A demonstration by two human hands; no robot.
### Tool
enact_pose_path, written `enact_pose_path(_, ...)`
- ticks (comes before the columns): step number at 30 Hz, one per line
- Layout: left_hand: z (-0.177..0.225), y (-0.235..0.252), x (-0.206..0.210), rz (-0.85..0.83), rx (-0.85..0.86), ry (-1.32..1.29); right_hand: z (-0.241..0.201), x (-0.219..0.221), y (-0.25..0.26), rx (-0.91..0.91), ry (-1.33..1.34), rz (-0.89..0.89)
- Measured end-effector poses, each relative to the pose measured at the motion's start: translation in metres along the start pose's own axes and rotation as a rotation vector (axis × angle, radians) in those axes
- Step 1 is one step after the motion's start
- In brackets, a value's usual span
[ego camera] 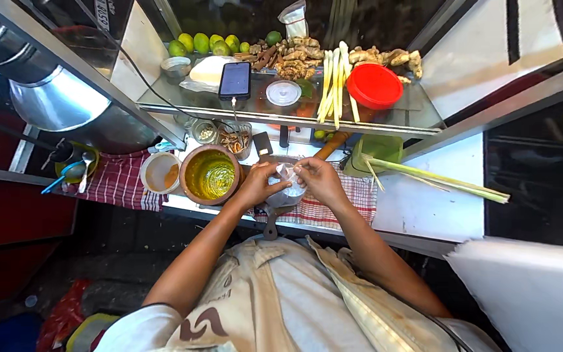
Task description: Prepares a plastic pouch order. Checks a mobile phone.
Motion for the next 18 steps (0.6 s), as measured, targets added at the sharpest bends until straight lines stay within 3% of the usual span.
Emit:
enact_pose_path(6, 0.0, -0.005, -0.002, 0.094, 0.1, 0.045, -0.004, 0.021, 0.001, 0.068, -0.044, 0.076)
enact_pose_path(11, 0.0, -0.005, -0.002, 0.149, 0.092, -0.028, -0.003, 0.02, -0.004, 0.007, -0.23, -0.058)
enact_pose_path(18, -0.003, -0.005, -0.002, 0.136, 0.071, 0.025, 0.002, 0.026, -0.009, 0.083, -0.188, -0.152)
Point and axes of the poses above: each hand's wrist, its own y-axis towards the middle knuckle, its own x-axis out of the palm, z = x × y, the point moved 5 cm from there along y, towards the middle knuckle, and after that the axes turned 13 degrees about z, right-handed, at the moved point
